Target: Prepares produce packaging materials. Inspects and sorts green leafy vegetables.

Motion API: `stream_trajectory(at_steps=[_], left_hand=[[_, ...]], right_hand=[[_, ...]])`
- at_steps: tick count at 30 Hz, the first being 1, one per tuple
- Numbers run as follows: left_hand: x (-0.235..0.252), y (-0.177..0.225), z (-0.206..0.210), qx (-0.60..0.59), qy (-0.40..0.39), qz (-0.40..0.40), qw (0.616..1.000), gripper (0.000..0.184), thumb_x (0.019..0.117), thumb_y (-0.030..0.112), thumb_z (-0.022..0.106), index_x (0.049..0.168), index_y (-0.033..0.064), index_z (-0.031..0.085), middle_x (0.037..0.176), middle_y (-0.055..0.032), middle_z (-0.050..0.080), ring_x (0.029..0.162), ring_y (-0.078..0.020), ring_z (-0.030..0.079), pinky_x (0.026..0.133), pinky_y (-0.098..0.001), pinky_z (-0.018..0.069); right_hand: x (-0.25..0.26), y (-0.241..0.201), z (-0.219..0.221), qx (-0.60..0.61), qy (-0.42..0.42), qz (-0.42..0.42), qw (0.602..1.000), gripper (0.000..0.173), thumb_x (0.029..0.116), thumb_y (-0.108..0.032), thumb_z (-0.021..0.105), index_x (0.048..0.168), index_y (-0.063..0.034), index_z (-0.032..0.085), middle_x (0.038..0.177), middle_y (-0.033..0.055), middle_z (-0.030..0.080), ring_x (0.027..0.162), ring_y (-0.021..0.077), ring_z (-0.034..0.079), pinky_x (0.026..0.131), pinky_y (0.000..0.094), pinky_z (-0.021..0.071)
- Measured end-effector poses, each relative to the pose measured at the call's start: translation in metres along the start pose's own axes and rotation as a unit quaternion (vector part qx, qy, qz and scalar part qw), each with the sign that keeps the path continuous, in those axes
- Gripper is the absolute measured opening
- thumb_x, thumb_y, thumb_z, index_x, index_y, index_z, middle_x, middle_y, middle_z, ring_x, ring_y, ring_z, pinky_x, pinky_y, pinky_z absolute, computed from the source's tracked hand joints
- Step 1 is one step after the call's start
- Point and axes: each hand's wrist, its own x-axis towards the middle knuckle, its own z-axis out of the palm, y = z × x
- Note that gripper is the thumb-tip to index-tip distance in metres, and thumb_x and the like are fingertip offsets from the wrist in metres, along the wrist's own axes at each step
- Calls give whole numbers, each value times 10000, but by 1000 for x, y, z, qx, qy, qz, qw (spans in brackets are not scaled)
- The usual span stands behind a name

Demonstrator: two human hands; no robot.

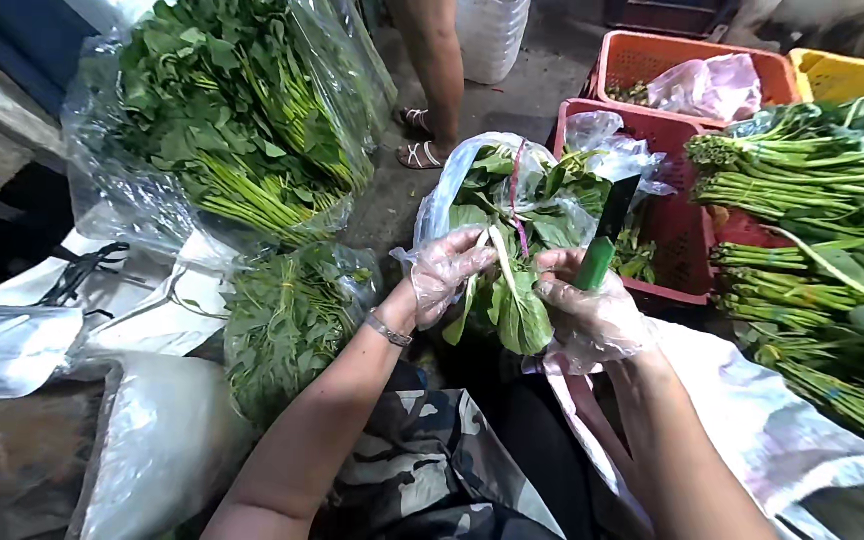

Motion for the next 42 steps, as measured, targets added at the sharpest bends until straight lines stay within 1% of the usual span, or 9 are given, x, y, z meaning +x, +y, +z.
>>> stream_trajectory(at_steps=[5,9,13,17,24,28,31,34,42], left_hand=[[9,-6,-4,-69,28,-102,992,212,1047,274,524,1174,138,627,940,17,694,815,-62,669,706,-258,585],[-4,-17,-14,-94,50,-111,988,281,1040,411,537,1140,184,670,929,51,700,815,-28,666,691,-217,573],[-29,-31,-14,-301,86,-143,939,235,1094,136,392,1054,70,614,841,-8,653,730,-45,639,665,-165,543],[-16,-55,-29,-436,-61,-148,885,209,1053,249,519,1087,83,642,847,-10,641,676,-60,643,599,-166,546],[-23,-11,1,-281,80,-125,948,310,1097,340,388,971,176,619,767,47,667,652,-35,640,566,-207,547],[-22,-2,-7,-129,130,-79,980,348,1107,274,420,1345,52,541,982,-55,674,825,-107,629,764,-285,538],[-25,-4,-20,-54,145,-10,988,309,1088,144,465,1326,-52,496,795,-64,586,662,-90,589,662,-245,534],[-52,-1,-60,97,158,50,981,281,999,72,619,1258,-29,577,891,-122,631,617,-103,546,581,-257,502],[-142,-3,-145,243,220,-39,944,327,1065,149,493,1358,5,508,949,-109,677,723,-131,608,676,-298,524]], right_hand=[[2,-2,-6,-4,-10,-41,999,293,935,-93,609,1228,-103,605,874,-98,650,618,-24,553,556,160,500],[10,-7,3,-149,-113,-170,967,670,788,-337,852,1358,-96,595,1359,-7,624,1150,53,630,944,256,570],[34,-21,34,-254,15,-142,957,145,911,-170,725,972,-39,730,830,-2,703,744,31,645,723,275,555],[57,-30,40,-156,78,-34,984,104,954,-165,706,949,-63,690,754,-53,654,649,-24,597,649,194,523],[21,-22,57,-314,-18,-150,937,152,917,-184,712,977,-45,723,836,40,684,771,110,641,712,351,533],[6,14,38,-178,-55,-246,951,269,896,-166,722,1128,-43,665,1142,-39,726,1059,18,673,912,222,578],[0,5,16,-221,18,-130,966,573,982,-220,571,1417,106,387,1138,-9,576,894,-120,548,785,91,481],[0,4,8,-173,2,-19,985,443,1087,-331,326,1420,-62,441,938,-150,628,624,-86,538,552,99,469],[18,-2,99,-332,-116,-129,927,357,947,-171,577,1199,74,517,845,70,667,617,96,622,557,305,556]])
